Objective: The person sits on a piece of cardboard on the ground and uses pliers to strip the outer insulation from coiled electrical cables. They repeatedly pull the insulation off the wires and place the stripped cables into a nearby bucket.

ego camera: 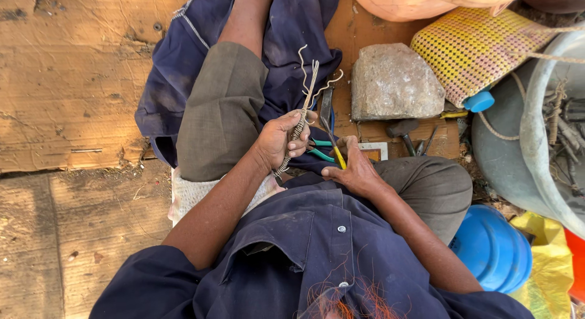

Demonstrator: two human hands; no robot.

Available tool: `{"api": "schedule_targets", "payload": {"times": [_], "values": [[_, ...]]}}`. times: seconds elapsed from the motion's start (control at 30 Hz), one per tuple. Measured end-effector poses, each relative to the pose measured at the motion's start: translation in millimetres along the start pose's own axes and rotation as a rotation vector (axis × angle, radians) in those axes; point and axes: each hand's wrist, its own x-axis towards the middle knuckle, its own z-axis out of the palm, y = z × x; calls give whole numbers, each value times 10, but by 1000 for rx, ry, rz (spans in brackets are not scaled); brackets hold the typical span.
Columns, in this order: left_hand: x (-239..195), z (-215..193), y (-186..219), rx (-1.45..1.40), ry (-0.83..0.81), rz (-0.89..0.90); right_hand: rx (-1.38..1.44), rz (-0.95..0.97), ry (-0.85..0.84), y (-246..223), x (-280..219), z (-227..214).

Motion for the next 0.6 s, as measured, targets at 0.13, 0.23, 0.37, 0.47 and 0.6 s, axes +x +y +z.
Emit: {"api": "schedule_targets", "payload": {"times": [0.13,0.23,0.37,0.47,0.6], "values": [[87,-79,-111,124,124,-35,-3,44,-93,193,74,143],[146,-124,-182,188,165,-72,69,66,-111,284,159,199],[216,-202,-282,155,242,-86,205,162,-183,317,245,289],[273,-253,-339,187,303,-91,173,140,-186,334,295,321],[328,-303,-372,228,334,-116,211,183,-209,393,346,359]]}}
